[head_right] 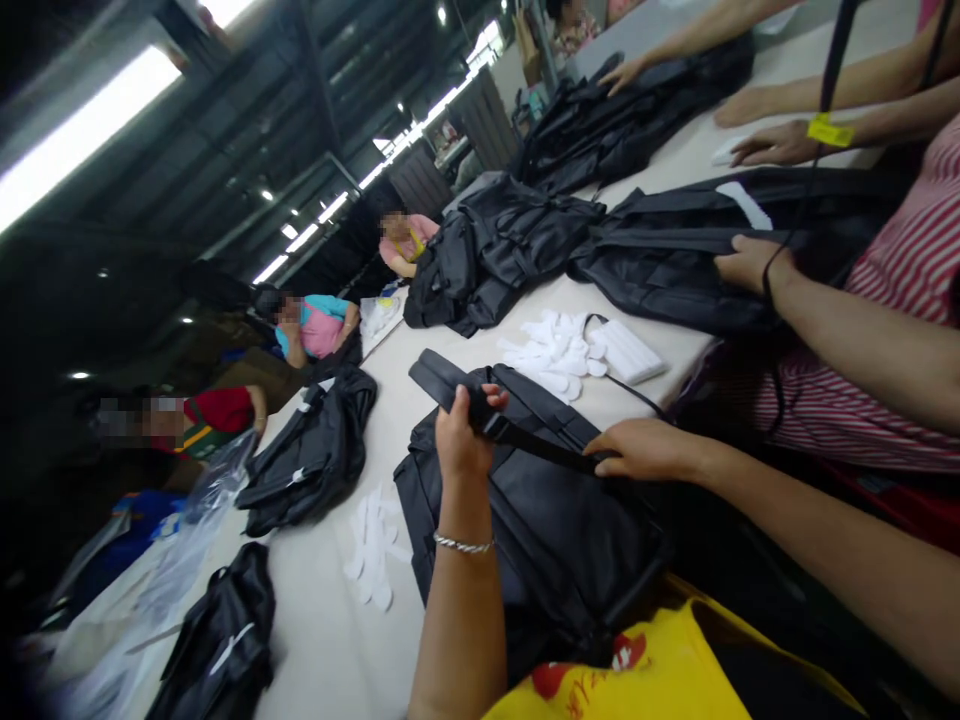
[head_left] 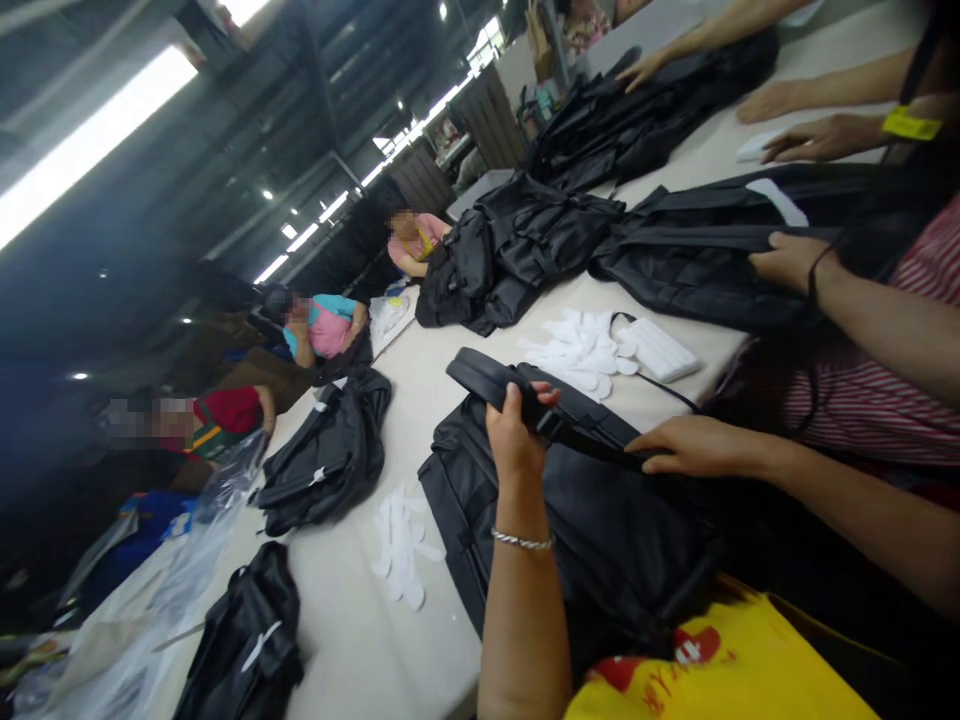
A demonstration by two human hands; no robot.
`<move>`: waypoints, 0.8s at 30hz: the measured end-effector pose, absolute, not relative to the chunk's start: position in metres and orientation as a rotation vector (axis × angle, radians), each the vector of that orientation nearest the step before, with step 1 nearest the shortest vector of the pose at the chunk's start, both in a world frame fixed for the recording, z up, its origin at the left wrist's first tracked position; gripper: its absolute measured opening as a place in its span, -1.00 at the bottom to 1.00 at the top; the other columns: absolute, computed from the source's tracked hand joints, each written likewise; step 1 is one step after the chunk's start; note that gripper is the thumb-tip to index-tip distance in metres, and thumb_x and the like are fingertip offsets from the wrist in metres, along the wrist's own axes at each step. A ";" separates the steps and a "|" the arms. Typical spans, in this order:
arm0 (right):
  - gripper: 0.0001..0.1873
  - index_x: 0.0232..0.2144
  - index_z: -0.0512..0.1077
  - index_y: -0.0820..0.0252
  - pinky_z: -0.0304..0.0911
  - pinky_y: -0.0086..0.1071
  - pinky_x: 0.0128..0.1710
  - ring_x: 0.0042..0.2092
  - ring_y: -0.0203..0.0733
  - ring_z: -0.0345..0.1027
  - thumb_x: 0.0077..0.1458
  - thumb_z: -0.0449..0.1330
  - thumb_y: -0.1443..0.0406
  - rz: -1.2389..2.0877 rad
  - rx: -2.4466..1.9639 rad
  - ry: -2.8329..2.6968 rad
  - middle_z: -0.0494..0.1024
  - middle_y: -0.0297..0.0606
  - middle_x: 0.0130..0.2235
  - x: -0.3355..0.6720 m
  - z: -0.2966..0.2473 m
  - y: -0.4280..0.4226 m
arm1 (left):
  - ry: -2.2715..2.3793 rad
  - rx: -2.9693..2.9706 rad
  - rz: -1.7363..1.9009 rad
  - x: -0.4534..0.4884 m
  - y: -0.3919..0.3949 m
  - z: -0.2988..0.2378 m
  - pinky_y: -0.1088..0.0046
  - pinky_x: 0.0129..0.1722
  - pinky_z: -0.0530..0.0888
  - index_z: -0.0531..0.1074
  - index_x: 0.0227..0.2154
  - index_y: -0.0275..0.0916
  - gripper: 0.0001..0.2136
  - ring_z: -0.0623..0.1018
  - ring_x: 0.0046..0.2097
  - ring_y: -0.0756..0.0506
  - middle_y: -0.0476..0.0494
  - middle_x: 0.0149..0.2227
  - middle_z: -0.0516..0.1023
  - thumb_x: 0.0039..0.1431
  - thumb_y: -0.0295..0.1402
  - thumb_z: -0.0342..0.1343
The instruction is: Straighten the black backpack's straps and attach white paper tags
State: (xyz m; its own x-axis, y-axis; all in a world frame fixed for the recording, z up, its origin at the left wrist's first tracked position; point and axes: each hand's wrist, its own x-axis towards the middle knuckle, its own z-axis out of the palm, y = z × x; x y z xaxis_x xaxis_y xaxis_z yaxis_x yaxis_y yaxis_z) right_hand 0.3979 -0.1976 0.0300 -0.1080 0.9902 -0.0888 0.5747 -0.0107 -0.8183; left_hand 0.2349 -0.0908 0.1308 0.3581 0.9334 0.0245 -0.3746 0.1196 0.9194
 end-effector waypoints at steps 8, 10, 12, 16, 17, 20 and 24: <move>-0.60 -0.51 0.36 0.25 0.20 -0.38 -0.44 -0.46 -0.26 0.28 -0.06 0.01 0.01 1.480 -1.191 -1.031 0.43 -0.24 -0.50 0.381 0.106 -0.166 | 0.570 1.095 0.543 0.239 -0.173 0.108 0.37 -0.31 0.38 0.30 -0.25 -0.34 -0.60 0.46 -0.39 -0.04 -0.15 -0.40 0.46 -0.20 -0.30 0.20; -0.71 -0.50 0.34 0.27 0.22 -0.41 -0.44 -0.47 -0.29 0.29 -0.12 0.13 0.12 1.657 -1.075 -0.920 0.44 -0.25 -0.49 0.373 0.112 -0.161 | 0.570 1.126 0.541 0.237 -0.183 0.101 0.38 -0.28 0.37 0.30 -0.24 -0.33 -0.56 0.45 -0.34 -0.05 -0.14 -0.37 0.45 -0.27 -0.35 0.24; -0.78 -0.47 0.33 0.27 0.24 -0.44 -0.46 -0.49 -0.32 0.29 -0.17 0.20 0.23 1.718 -1.063 -0.841 0.44 -0.26 -0.49 0.367 0.116 -0.156 | 0.579 1.168 0.581 0.234 -0.186 0.097 0.37 -0.25 0.37 0.27 -0.20 -0.29 -0.48 0.44 -0.28 -0.07 -0.13 -0.33 0.44 -0.33 -0.38 0.27; -0.84 -0.45 0.31 0.26 0.25 -0.45 -0.49 -0.53 -0.35 0.28 -0.16 0.19 0.33 1.644 -1.105 -0.797 0.45 -0.29 -0.50 0.358 0.129 -0.140 | 0.606 1.314 0.692 0.227 -0.182 0.093 0.36 -0.22 0.35 0.25 -0.17 -0.25 -0.45 0.41 -0.23 -0.08 -0.14 -0.27 0.41 -0.32 -0.38 0.27; -0.85 -0.45 0.31 0.25 0.25 -0.45 -0.49 -0.54 -0.35 0.27 -0.15 0.19 0.34 1.608 -1.113 -0.801 0.44 -0.30 -0.51 0.356 0.133 -0.135 | 0.601 1.349 0.711 0.225 -0.179 0.092 0.36 -0.22 0.35 0.26 -0.17 -0.25 -0.48 0.41 -0.23 -0.08 -0.15 -0.26 0.41 -0.31 -0.38 0.26; -0.89 -0.46 0.32 0.27 0.24 -0.47 -0.51 -0.55 -0.38 0.26 -0.14 0.18 0.39 1.506 -1.137 -0.804 0.43 -0.32 -0.54 0.351 0.144 -0.124 | 0.575 1.443 0.766 0.221 -0.162 0.082 0.36 -0.19 0.33 0.30 -0.22 -0.26 -0.58 0.41 -0.22 -0.08 -0.15 -0.25 0.42 -0.23 -0.37 0.21; -0.96 -0.49 0.33 0.31 0.24 -0.49 -0.50 -0.54 -0.38 0.29 -0.11 0.15 0.42 1.429 -1.087 -0.768 0.42 -0.32 -0.56 0.350 0.150 -0.116 | 0.683 1.457 0.956 0.216 -0.129 0.059 0.33 -0.12 0.28 0.37 -0.30 -0.26 -0.77 0.40 -0.21 -0.06 -0.10 -0.29 0.45 -0.10 -0.36 0.11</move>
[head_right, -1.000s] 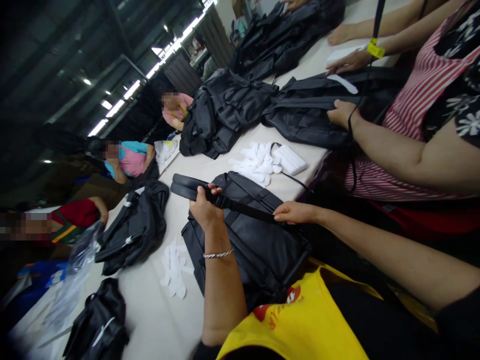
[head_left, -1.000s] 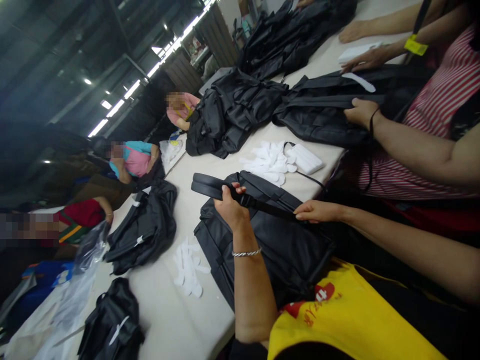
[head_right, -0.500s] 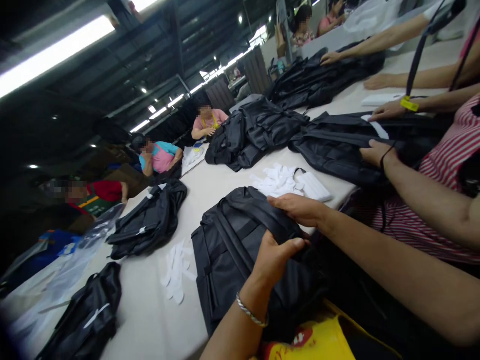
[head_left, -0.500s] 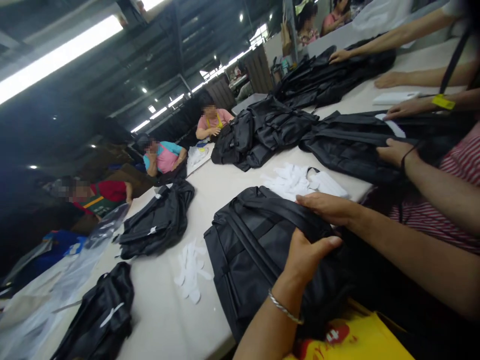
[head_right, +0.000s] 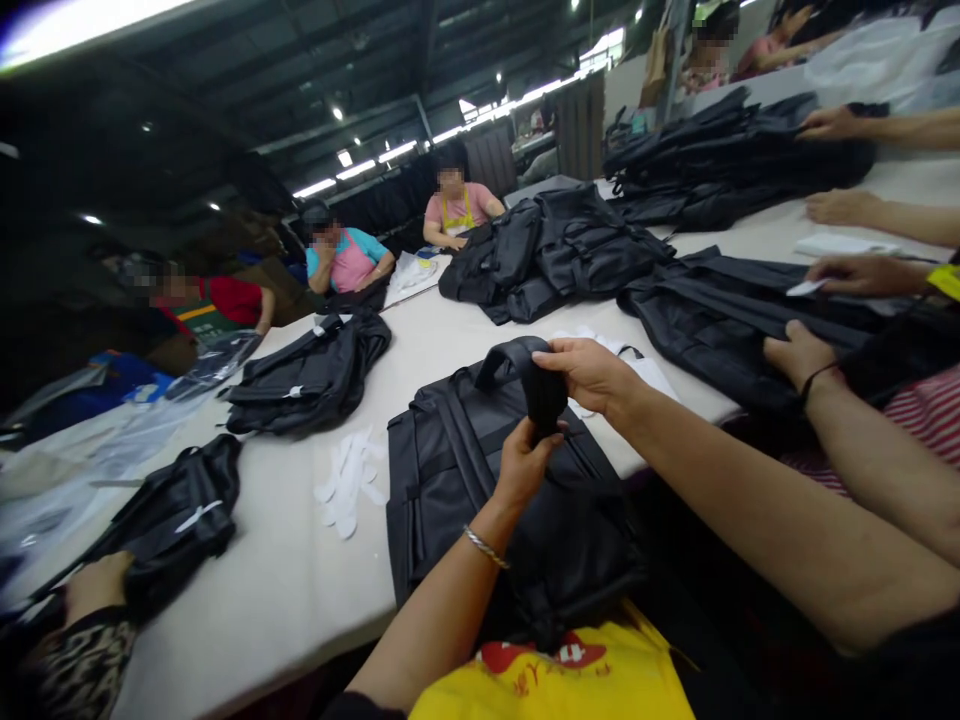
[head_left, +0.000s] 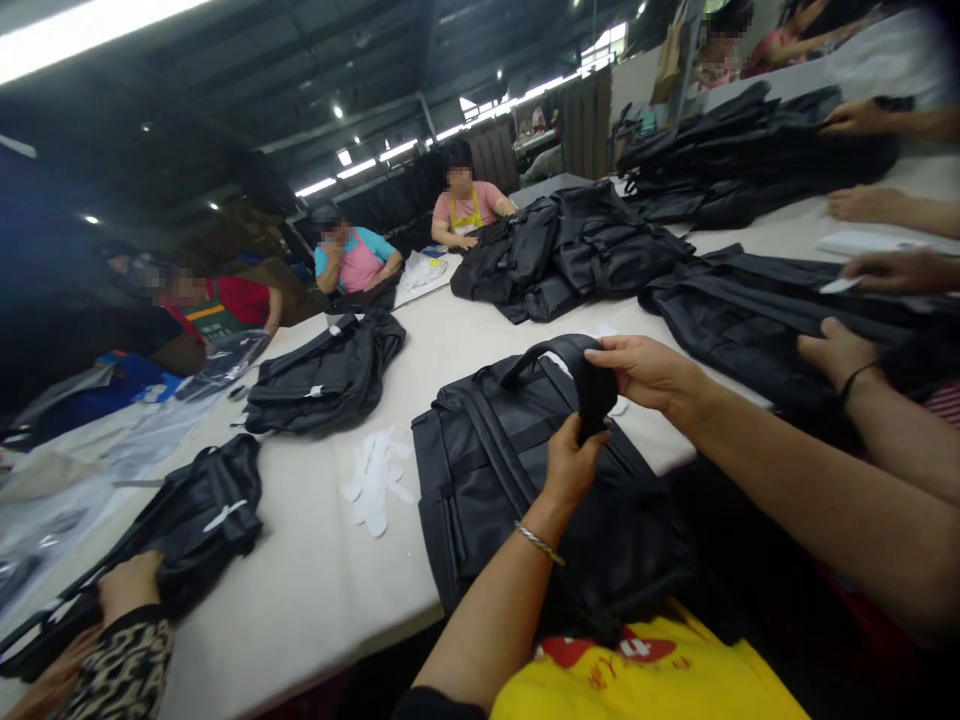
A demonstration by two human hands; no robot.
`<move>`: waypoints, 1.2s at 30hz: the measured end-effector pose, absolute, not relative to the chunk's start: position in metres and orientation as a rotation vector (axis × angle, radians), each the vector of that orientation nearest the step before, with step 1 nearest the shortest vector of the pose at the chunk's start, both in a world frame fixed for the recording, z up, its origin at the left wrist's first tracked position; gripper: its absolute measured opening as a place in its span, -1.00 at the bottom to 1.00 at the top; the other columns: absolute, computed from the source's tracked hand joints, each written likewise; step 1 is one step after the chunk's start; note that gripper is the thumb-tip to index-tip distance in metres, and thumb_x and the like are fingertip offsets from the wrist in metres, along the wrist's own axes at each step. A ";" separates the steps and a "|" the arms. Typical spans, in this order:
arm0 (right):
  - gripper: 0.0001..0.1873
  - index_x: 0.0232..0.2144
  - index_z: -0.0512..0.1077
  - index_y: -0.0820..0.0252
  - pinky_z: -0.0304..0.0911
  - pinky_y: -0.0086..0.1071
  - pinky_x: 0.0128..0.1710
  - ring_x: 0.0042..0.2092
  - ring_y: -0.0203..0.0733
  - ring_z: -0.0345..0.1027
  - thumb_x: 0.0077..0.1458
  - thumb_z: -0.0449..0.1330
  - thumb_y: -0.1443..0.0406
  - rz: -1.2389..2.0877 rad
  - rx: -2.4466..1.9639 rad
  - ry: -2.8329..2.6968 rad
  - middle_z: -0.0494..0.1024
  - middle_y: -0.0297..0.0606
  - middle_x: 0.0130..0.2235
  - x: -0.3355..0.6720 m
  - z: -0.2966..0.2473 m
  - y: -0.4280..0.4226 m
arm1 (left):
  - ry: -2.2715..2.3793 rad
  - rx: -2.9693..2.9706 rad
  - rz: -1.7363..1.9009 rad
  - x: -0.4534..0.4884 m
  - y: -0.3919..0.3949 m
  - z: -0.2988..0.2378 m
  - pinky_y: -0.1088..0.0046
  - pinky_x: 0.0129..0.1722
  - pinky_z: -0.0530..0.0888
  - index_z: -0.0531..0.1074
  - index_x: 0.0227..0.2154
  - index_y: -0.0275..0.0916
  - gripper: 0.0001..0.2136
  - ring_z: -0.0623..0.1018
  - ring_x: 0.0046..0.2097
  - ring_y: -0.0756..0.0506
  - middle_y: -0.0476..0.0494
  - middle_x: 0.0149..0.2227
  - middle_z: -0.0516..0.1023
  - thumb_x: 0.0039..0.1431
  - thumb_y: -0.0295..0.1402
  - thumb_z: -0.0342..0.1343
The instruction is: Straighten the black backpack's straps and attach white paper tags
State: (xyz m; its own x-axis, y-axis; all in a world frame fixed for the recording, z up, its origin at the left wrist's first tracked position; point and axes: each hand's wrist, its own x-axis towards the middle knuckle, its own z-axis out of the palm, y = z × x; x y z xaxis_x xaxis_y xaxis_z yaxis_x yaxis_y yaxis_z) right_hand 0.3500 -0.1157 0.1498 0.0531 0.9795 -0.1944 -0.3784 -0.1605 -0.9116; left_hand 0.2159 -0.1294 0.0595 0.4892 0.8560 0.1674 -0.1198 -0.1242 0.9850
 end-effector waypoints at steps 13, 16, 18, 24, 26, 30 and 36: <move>-0.82 -0.56 0.37 0.37 0.29 -0.44 -0.49 -0.54 -0.31 0.34 -0.03 0.01 0.53 1.216 -1.193 -0.639 0.43 -0.24 -0.62 0.349 0.164 -0.065 | 0.472 0.962 0.816 0.218 -0.145 0.071 0.32 -0.28 0.40 0.33 -0.35 -0.34 -0.75 0.48 -0.37 -0.06 -0.20 -0.33 0.44 -0.07 -0.26 0.08; -0.83 -0.58 0.36 0.38 0.29 -0.43 -0.53 -0.56 -0.29 0.33 -0.04 0.02 0.52 1.172 -1.224 -0.641 0.41 -0.26 -0.66 0.345 0.162 -0.063 | 0.489 0.900 0.809 0.222 -0.147 0.067 0.34 -0.27 0.39 0.31 -0.35 -0.35 -0.73 0.48 -0.37 -0.06 -0.20 -0.36 0.44 -0.06 -0.24 0.07; -0.83 -0.59 0.36 0.38 0.28 -0.43 -0.56 -0.58 -0.28 0.33 -0.04 0.03 0.52 1.166 -1.241 -0.646 0.40 -0.25 -0.67 0.343 0.160 -0.063 | 0.520 0.950 0.803 0.225 -0.146 0.066 0.40 -0.31 0.38 0.31 -0.36 -0.34 -0.74 0.46 -0.42 -0.01 -0.18 -0.40 0.44 -0.05 -0.24 0.05; -0.88 -0.57 0.37 0.37 0.27 -0.46 -0.58 -0.58 -0.30 0.32 -0.09 0.06 0.52 1.202 -1.233 -0.676 0.45 -0.21 -0.61 0.350 0.167 -0.063 | 0.767 1.302 0.922 0.225 -0.148 0.073 0.38 -0.20 0.33 0.30 -0.25 -0.25 -0.76 0.42 -0.26 -0.06 -0.16 -0.27 0.41 0.00 -0.28 -0.01; -0.89 -0.58 0.37 0.36 0.27 -0.45 -0.58 -0.59 -0.31 0.31 -0.11 0.08 0.52 1.211 -1.247 -0.674 0.45 -0.23 -0.61 0.354 0.168 -0.061 | 0.941 1.423 1.081 0.219 -0.157 0.081 0.31 -0.06 0.23 0.25 -0.14 -0.21 -0.61 0.31 -0.06 -0.13 -0.19 -0.09 0.31 -0.10 -0.30 0.11; -0.96 -0.54 0.39 0.32 0.26 -0.43 -0.59 -0.60 -0.30 0.30 -0.16 0.14 0.46 1.192 -1.200 -0.731 0.43 -0.30 -0.64 0.358 0.160 -0.061 | 0.894 1.407 1.046 0.216 -0.183 0.096 0.33 -0.13 0.27 0.32 -0.18 -0.23 -0.64 0.33 -0.13 -0.13 -0.23 -0.14 0.34 -0.08 -0.23 0.08; -0.80 -0.47 0.43 0.23 0.27 -0.46 -0.47 -0.52 -0.35 0.32 -0.29 0.27 0.34 1.119 -1.010 -0.861 0.49 -0.34 -0.52 0.352 0.146 -0.087 | 0.392 0.589 0.628 0.246 -0.173 0.093 0.53 -0.48 0.29 0.33 -0.22 -0.38 -0.56 0.35 -0.50 0.04 -0.21 -0.44 0.41 0.06 -0.09 -0.16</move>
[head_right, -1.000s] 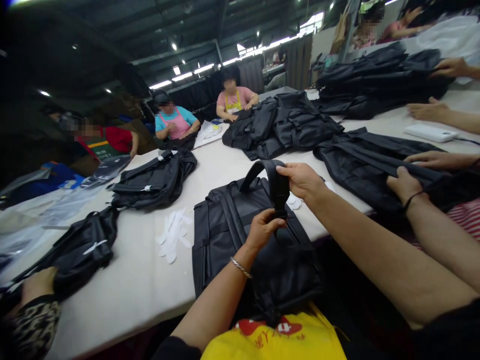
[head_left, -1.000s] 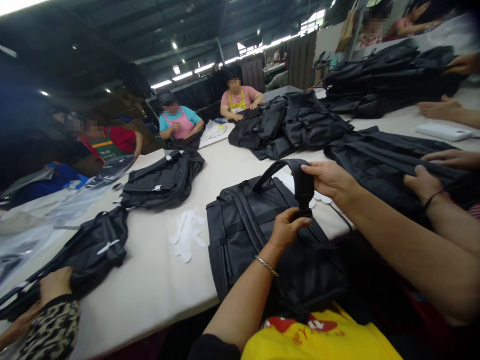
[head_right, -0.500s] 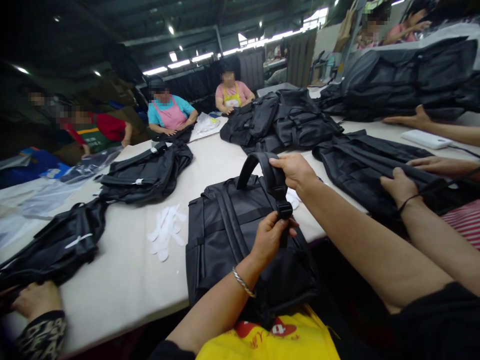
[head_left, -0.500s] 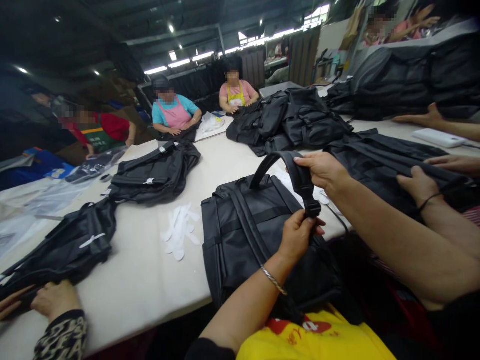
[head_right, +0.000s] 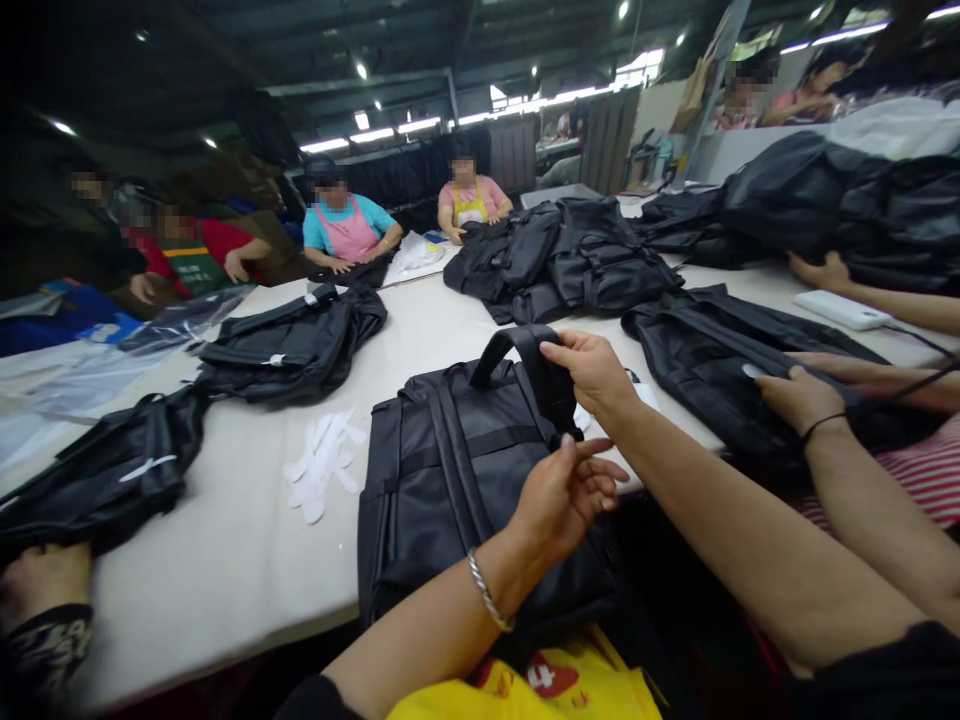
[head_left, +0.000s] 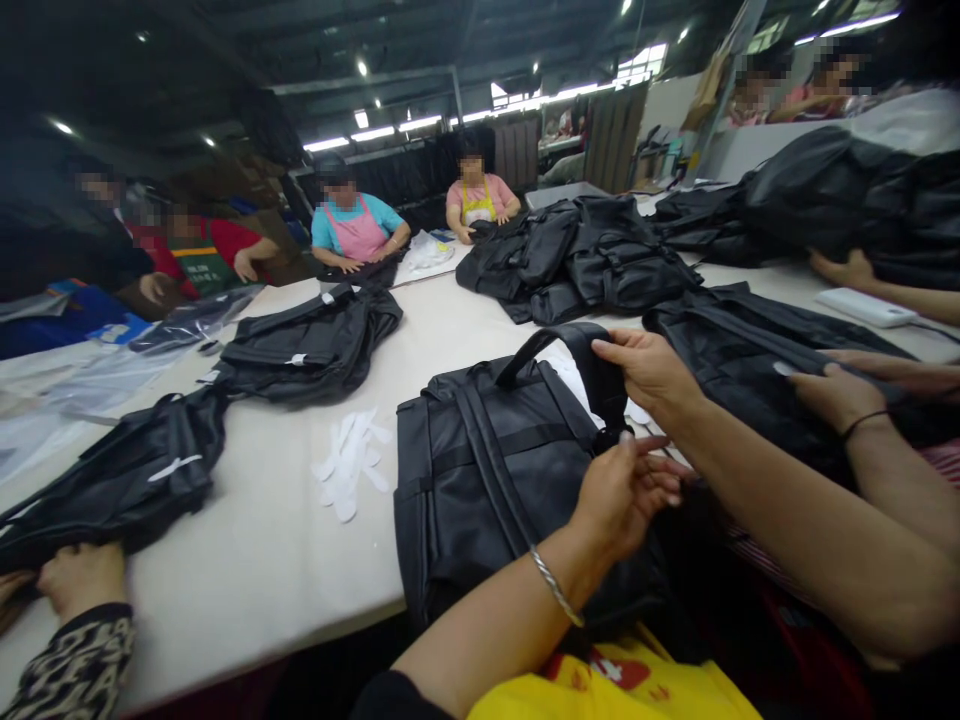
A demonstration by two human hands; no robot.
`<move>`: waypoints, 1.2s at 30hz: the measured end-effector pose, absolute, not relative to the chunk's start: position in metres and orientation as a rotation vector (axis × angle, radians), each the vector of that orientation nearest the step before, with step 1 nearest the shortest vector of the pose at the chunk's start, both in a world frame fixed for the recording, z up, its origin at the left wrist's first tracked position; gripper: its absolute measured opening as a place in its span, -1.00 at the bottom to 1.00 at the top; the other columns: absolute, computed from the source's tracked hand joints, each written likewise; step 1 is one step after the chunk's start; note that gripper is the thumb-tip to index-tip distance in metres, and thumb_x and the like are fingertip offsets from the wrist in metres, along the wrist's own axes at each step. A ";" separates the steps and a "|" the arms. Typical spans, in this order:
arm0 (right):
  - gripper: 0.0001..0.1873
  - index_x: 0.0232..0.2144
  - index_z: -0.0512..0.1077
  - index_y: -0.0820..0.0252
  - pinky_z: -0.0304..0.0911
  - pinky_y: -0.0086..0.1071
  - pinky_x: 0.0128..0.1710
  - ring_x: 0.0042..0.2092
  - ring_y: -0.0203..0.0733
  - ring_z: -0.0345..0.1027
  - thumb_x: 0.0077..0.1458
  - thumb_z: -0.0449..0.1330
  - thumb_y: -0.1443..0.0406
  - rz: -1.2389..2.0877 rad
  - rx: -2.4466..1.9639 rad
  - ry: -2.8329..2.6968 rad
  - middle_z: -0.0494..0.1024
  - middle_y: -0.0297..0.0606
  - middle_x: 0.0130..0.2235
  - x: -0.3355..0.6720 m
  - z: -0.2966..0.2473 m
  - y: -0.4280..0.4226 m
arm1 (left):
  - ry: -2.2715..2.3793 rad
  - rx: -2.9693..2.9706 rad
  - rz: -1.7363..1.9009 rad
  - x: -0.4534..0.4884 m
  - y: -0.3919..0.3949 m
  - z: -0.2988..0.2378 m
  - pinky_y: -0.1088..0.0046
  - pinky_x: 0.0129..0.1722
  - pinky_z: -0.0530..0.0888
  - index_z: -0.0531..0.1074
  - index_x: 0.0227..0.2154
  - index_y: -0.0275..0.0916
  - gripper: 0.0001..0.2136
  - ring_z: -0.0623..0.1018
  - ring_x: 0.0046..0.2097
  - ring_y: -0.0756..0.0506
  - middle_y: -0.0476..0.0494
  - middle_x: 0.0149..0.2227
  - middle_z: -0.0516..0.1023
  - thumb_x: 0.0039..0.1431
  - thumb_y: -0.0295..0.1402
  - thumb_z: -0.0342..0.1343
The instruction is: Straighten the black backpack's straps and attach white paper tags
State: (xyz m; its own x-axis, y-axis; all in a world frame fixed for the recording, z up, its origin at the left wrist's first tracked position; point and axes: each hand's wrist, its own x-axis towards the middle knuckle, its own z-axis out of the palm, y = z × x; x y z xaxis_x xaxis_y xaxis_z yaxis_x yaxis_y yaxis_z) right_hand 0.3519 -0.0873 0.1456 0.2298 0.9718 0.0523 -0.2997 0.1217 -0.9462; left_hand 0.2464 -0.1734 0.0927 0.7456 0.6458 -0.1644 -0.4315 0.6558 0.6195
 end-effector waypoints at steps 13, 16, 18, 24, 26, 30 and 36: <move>-0.79 -0.45 0.41 0.16 0.28 -0.44 -0.46 -0.49 -0.30 0.35 -0.26 0.26 0.26 1.189 -1.255 -0.641 0.50 -0.34 -0.49 0.376 0.085 -0.188 | 0.575 -0.089 0.146 0.257 -0.209 0.028 0.32 -0.31 0.35 0.25 -0.23 -0.62 -0.45 0.41 -0.19 -0.24 -0.53 -0.27 0.38 0.07 -0.09 -0.25; -0.77 -0.45 0.40 0.14 0.29 -0.43 -0.45 -0.47 -0.28 0.36 -0.29 0.27 0.27 1.168 -1.289 -0.650 0.50 -0.35 -0.48 0.375 0.089 -0.191 | 0.599 -0.140 0.276 0.263 -0.207 0.031 0.36 -0.31 0.37 0.23 -0.21 -0.53 -0.59 0.44 -0.22 -0.18 -0.43 -0.31 0.39 0.10 -0.20 -0.19; -0.76 -0.44 0.40 0.13 0.30 -0.40 -0.43 -0.44 -0.25 0.37 -0.29 0.26 0.26 1.151 -1.315 -0.670 0.51 -0.34 -0.45 0.374 0.092 -0.192 | 0.582 -0.106 0.394 0.263 -0.202 0.035 0.35 -0.28 0.37 0.25 -0.22 -0.45 -0.69 0.45 -0.26 -0.13 -0.34 -0.34 0.40 0.08 -0.28 -0.12; -0.78 -0.45 0.41 0.12 0.31 -0.41 -0.44 -0.47 -0.27 0.36 -0.29 0.26 0.28 1.117 -1.343 -0.683 0.50 -0.34 -0.47 0.377 0.101 -0.189 | 0.509 0.063 0.370 0.264 -0.197 0.042 0.35 -0.27 0.39 0.32 -0.31 -0.41 -0.80 0.48 -0.33 -0.10 -0.24 -0.39 0.42 -0.04 -0.44 -0.01; -0.77 -0.44 0.42 0.10 0.31 -0.40 -0.42 -0.47 -0.27 0.36 -0.29 0.27 0.29 1.121 -1.359 -0.721 0.50 -0.34 -0.46 0.375 0.107 -0.188 | 0.543 0.102 0.358 0.272 -0.195 0.042 0.35 -0.30 0.40 0.32 -0.32 -0.41 -0.81 0.48 -0.37 -0.08 -0.24 -0.42 0.42 -0.02 -0.44 -0.04; -0.74 -0.38 0.42 0.09 0.32 -0.36 -0.35 -0.37 -0.20 0.37 -0.26 0.25 0.27 1.103 -1.364 -0.814 0.51 -0.31 -0.40 0.368 0.117 -0.193 | 0.642 0.167 0.559 0.282 -0.174 0.043 0.35 -0.37 0.42 0.33 -0.32 -0.38 -0.76 0.46 -0.44 -0.04 -0.20 -0.41 0.43 0.02 -0.29 -0.03; -0.69 -0.29 0.41 0.06 0.30 -0.35 -0.26 -0.20 -0.16 0.34 -0.21 0.23 0.25 1.102 -1.317 -0.718 0.48 -0.30 -0.24 0.362 0.081 -0.217 | 0.790 0.198 0.818 0.264 -0.137 0.036 0.48 -0.53 0.35 0.33 -0.36 -0.32 -0.69 0.39 -0.55 0.04 -0.10 -0.51 0.41 -0.01 -0.14 -0.01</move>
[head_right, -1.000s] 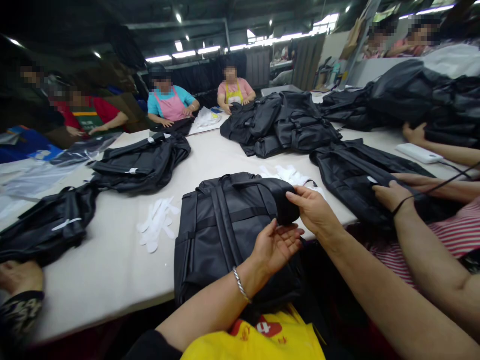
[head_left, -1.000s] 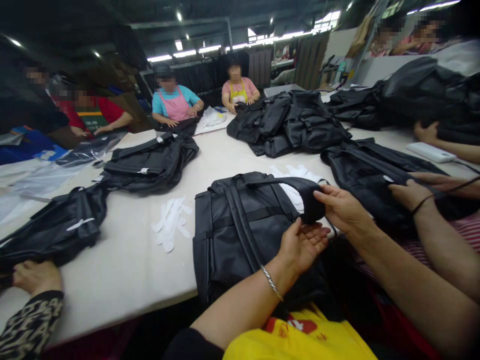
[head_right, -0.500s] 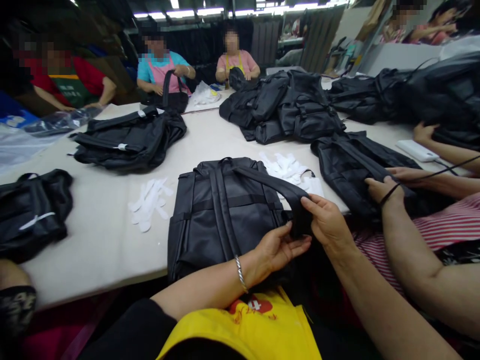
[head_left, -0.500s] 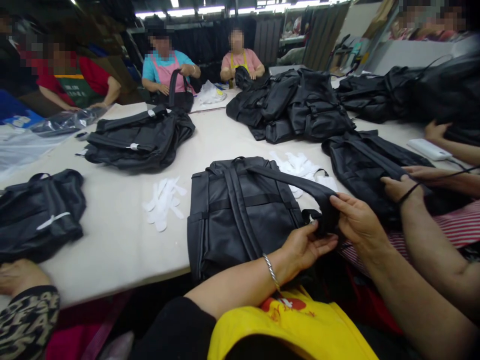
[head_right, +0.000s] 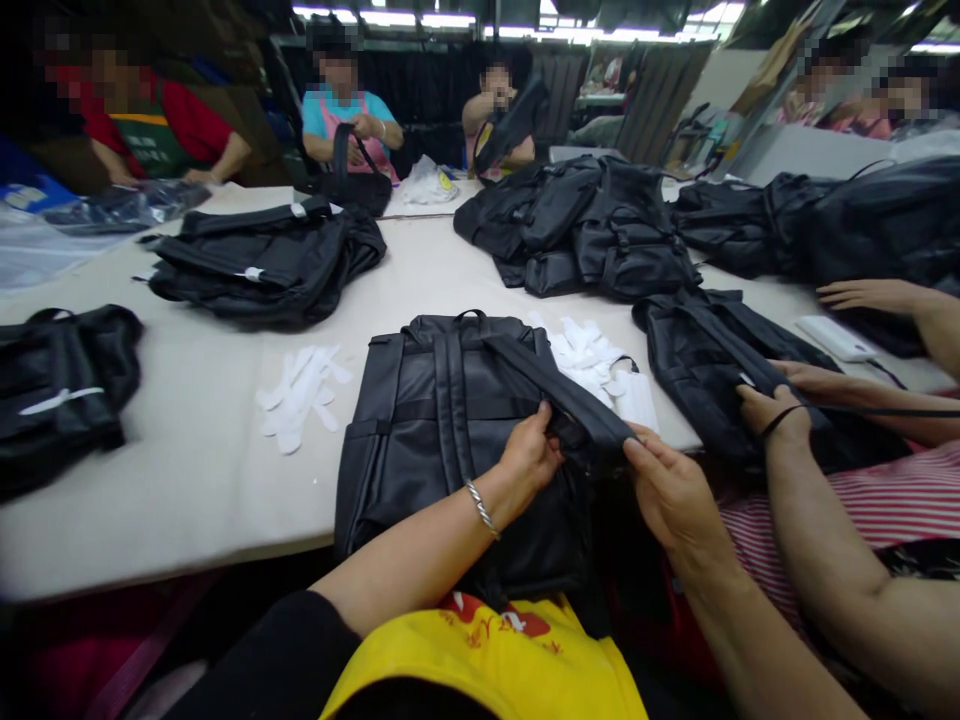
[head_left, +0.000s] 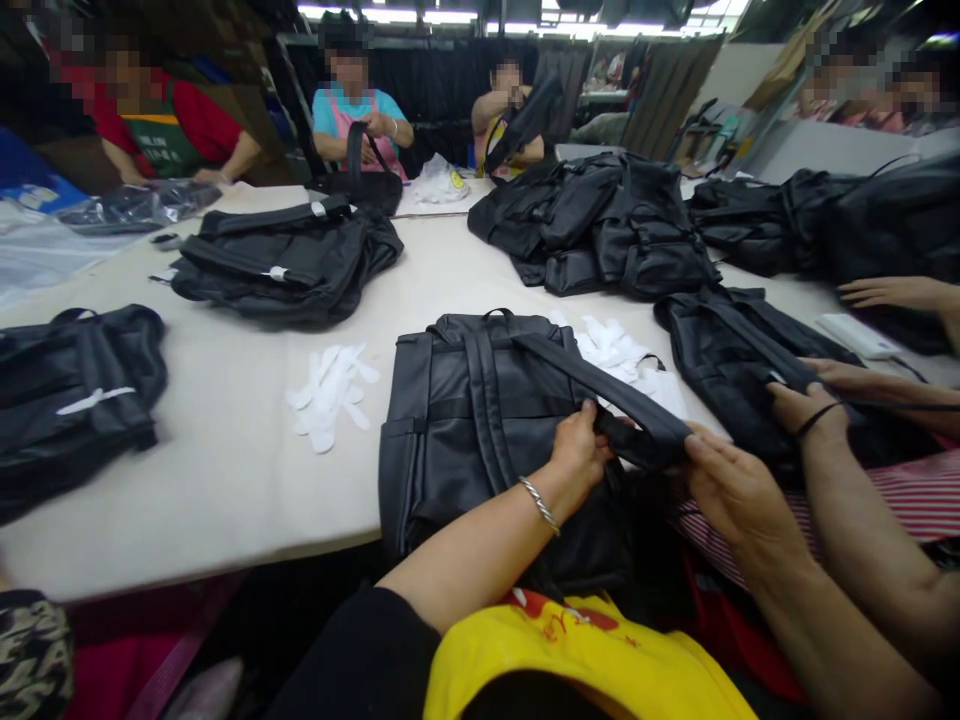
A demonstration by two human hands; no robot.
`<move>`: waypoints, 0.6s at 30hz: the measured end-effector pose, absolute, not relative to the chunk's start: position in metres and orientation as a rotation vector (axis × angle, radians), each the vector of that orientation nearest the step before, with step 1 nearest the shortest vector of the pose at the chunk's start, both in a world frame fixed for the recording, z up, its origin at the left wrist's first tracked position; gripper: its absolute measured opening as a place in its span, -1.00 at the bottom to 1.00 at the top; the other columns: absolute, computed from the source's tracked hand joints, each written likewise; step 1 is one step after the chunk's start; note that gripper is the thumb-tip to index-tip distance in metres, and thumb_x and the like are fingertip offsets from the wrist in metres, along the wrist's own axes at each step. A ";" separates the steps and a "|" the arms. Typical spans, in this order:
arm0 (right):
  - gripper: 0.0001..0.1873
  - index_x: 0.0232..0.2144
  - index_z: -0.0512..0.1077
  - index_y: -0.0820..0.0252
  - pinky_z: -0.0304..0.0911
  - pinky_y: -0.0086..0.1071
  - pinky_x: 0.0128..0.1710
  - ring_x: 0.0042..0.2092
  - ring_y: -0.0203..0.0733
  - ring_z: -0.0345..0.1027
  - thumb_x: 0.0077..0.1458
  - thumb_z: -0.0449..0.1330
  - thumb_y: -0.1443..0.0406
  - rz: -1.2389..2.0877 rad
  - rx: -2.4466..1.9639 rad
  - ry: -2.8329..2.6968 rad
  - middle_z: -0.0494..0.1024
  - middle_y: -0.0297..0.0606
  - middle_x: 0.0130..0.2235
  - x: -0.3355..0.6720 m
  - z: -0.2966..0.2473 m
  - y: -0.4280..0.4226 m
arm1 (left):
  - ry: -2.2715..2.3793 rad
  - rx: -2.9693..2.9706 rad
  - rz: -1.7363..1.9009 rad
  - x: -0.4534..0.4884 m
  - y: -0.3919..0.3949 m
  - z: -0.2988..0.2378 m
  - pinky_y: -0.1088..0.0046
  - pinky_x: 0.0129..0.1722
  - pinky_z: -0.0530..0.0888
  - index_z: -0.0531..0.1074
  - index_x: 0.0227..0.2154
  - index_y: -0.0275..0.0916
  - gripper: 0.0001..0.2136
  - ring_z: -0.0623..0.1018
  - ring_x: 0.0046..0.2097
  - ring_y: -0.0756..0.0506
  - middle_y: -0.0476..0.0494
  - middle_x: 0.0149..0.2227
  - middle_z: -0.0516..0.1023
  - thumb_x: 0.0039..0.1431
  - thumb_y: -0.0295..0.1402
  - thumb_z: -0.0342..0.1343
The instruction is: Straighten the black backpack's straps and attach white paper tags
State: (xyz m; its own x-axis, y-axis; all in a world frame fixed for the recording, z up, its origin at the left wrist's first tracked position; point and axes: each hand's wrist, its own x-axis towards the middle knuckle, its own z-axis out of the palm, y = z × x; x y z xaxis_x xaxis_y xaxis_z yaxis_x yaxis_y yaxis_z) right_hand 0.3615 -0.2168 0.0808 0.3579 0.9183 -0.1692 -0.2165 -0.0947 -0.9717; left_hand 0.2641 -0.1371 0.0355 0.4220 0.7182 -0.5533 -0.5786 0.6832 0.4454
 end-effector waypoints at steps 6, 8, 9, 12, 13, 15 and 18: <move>-0.76 -0.40 0.45 0.13 0.31 -0.34 -0.30 -0.27 -0.16 0.36 -0.24 0.26 0.23 1.302 -1.500 -0.578 0.51 -0.29 -0.35 0.349 0.028 -0.242 | 0.910 0.280 0.764 0.251 -0.149 0.003 0.60 -0.65 0.18 0.33 -0.47 -0.32 -0.66 0.19 -0.67 0.12 0.06 -0.68 0.26 -0.12 -0.08 0.07; -0.76 -0.43 0.45 0.15 0.31 -0.33 -0.33 -0.31 -0.16 0.37 -0.27 0.27 0.21 1.342 -1.519 -0.583 0.51 -0.27 -0.36 0.348 0.024 -0.244 | 0.909 0.274 0.746 0.251 -0.151 0.000 0.60 -0.66 0.15 0.31 -0.52 -0.32 -0.68 0.15 -0.69 0.13 0.08 -0.70 0.22 -0.12 -0.10 0.08; -0.76 -0.44 0.46 0.15 0.31 -0.33 -0.35 -0.33 -0.16 0.38 -0.27 0.27 0.20 1.347 -1.518 -0.584 0.52 -0.27 -0.37 0.349 0.024 -0.244 | 0.901 0.266 0.742 0.251 -0.151 0.000 0.60 -0.65 0.15 0.30 -0.53 -0.32 -0.69 0.14 -0.69 0.14 0.08 -0.70 0.21 -0.12 -0.12 0.08; -0.77 -0.47 0.46 0.15 0.31 -0.34 -0.39 -0.39 -0.20 0.38 -0.28 0.28 0.20 1.321 -1.507 -0.562 0.52 -0.28 -0.41 0.354 0.027 -0.240 | 0.851 0.242 0.716 0.250 -0.148 0.009 0.58 -0.63 0.19 0.27 -0.51 -0.30 -0.75 0.21 -0.67 0.11 0.05 -0.67 0.25 -0.05 -0.18 0.02; -0.78 -0.48 0.46 0.15 0.30 -0.34 -0.41 -0.41 -0.20 0.37 -0.28 0.28 0.19 1.308 -1.507 -0.548 0.52 -0.29 -0.43 0.357 0.028 -0.239 | 0.830 0.247 0.702 0.249 -0.147 0.012 0.57 -0.62 0.21 0.25 -0.50 -0.29 -0.78 0.25 -0.66 0.10 0.03 -0.65 0.27 -0.03 -0.20 -0.01; -0.79 -0.49 0.45 0.14 0.30 -0.33 -0.44 -0.42 -0.20 0.36 -0.27 0.26 0.18 1.294 -1.503 -0.524 0.51 -0.29 -0.44 0.360 0.027 -0.238 | 0.801 0.282 0.681 0.246 -0.147 0.017 0.54 -0.61 0.23 0.21 -0.49 -0.27 -0.83 0.29 -0.65 0.07 0.02 -0.63 0.28 -0.01 -0.25 -0.04; -0.80 -0.49 0.43 0.12 0.29 -0.35 -0.48 -0.39 -0.19 0.36 -0.22 0.23 0.15 1.273 -1.459 -0.524 0.50 -0.31 -0.41 0.361 0.025 -0.240 | 0.808 0.354 0.696 0.243 -0.150 0.020 0.59 -0.64 0.18 0.15 -0.53 -0.24 -0.85 0.21 -0.69 0.11 0.10 -0.68 0.18 -0.01 -0.30 -0.03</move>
State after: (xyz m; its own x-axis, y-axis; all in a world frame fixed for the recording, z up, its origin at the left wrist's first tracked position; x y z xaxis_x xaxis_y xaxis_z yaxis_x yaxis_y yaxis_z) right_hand 0.3608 -0.2403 0.0250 0.3307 0.8453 -0.4196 -0.3055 -0.3248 -0.8951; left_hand 0.2433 -0.1503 0.0197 0.4887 0.6868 -0.5379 -0.4297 0.7261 0.5367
